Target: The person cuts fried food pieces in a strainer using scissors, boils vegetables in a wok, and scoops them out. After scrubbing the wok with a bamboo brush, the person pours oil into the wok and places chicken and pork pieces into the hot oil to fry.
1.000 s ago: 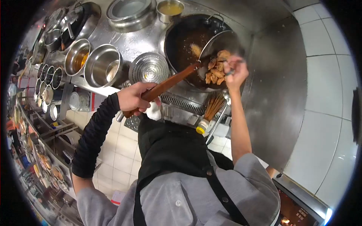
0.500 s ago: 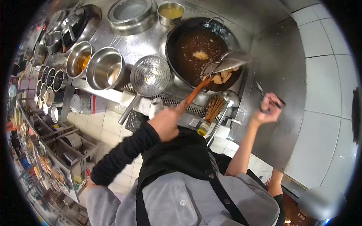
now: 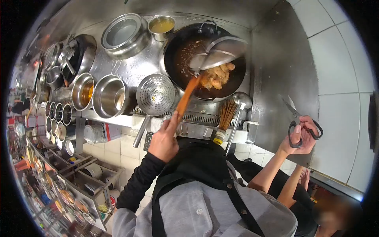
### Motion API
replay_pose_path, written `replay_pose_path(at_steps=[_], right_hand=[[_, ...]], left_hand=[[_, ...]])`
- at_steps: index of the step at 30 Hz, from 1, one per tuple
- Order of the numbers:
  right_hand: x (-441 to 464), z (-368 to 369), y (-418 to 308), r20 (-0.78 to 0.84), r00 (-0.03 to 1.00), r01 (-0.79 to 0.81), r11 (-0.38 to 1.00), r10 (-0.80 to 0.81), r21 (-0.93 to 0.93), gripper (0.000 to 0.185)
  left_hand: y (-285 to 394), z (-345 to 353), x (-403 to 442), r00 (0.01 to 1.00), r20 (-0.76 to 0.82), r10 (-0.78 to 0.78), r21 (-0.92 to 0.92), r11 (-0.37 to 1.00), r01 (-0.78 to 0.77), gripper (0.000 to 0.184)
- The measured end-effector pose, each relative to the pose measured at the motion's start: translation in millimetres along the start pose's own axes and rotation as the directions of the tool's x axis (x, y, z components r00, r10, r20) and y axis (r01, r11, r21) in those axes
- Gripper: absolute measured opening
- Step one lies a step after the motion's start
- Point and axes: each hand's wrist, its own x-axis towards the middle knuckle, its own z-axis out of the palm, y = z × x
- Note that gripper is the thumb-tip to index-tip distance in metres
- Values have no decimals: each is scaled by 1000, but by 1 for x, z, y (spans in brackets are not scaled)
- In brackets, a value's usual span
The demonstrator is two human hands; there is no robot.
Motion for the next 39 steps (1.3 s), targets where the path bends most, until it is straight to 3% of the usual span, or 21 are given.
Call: replay_pose_path(at_steps=[5, 6, 8, 9, 12, 16, 22, 28, 29, 32, 35, 38, 39], right_hand=[[-3, 5, 2, 15, 998, -60, 998, 60, 10, 34], [-3, 7, 0, 17, 997, -77, 997, 77, 21, 34], [-3, 11, -1, 7, 997, -73, 997, 73, 35, 34], [-2, 13, 0, 7, 998, -69, 997, 69, 43, 34], [-1, 20, 0, 15, 995, -101, 992, 100, 77, 32], [-5, 33, 12, 53, 991, -129, 983, 123, 130, 32], [-30, 65, 33, 211, 899, -404, 913, 385, 57, 27], [-39, 115, 84, 368, 821, -517, 842, 436, 155, 19], [-38, 124, 97, 394, 837, -481, 855, 380, 197, 18], [-38, 140, 143, 432, 827, -373, 926, 360, -56, 22], [-30, 147, 147, 457, 830, -327, 943, 320, -65, 22], [-53, 160, 175, 434, 842, -389, 918, 320, 78, 21], [-66, 162, 196, 511, 793, -352, 934, 331, -58, 22]], left_hand=[[-37, -11, 22, 999, -48, -26, -193, 981, 16, 80], [-38, -18, 28, 987, 52, -155, -338, 927, 163, 76], [-38, -31, 36, 889, 300, -347, -546, 701, 458, 70], [-47, -32, 35, 881, 358, -309, -693, 544, 473, 64], [-69, -33, 28, 844, 475, -251, -833, 180, 522, 65], [-67, -40, 3, 837, 468, -284, -851, 112, 514, 70], [-44, -70, -17, 830, 483, -280, -778, 298, 553, 70], [-30, -69, -4, 799, 581, -158, -707, 389, 591, 73], [-27, -66, 0, 789, 594, -156, -690, 405, 600, 70], [-22, -64, 16, 776, 618, -125, -660, 454, 599, 69], [-23, -69, 34, 764, 639, -95, -609, 544, 577, 68], [-20, -80, 45, 740, 666, -94, -558, 596, 578, 64], [-21, -82, 45, 722, 685, -95, -524, 625, 579, 64]])
